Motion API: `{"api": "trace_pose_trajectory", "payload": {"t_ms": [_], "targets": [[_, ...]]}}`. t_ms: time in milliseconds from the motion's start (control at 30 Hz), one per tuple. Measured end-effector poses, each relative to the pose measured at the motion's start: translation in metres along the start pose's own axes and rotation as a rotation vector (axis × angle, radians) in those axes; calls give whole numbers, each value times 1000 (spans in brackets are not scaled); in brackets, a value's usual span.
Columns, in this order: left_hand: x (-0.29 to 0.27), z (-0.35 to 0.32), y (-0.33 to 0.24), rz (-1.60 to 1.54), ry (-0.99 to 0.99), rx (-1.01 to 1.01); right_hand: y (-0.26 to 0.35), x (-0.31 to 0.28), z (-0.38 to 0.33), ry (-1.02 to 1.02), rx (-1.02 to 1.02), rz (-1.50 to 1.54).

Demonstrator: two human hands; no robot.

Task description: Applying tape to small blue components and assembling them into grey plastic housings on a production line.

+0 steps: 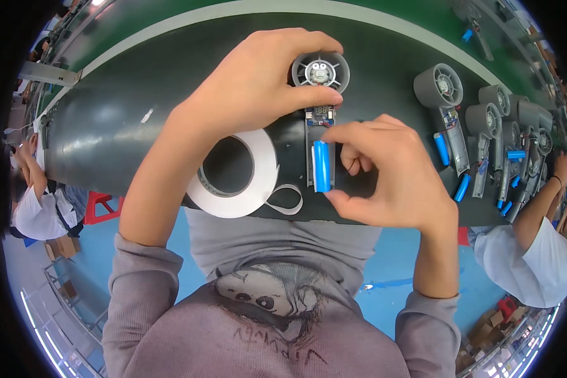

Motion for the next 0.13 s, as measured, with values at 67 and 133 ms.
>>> {"api": "trace_pose_trajectory", "payload": {"t_ms": [67,133], "targets": [[2,-1,-2,-4,8,-23,1,1,0,4,12,-80],[-1,-1,-6,-12,49,-71,3,3,0,11,23,-164]]}}
Point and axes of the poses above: each hand's wrist, its own z-axis towards the middle knuckle, its own x-axis out of the palm, y = z × x, the point moved 3 cm from there along z, towards the middle knuckle, and after that the axes turned 8 degrees about y, right-handed, at the moved point
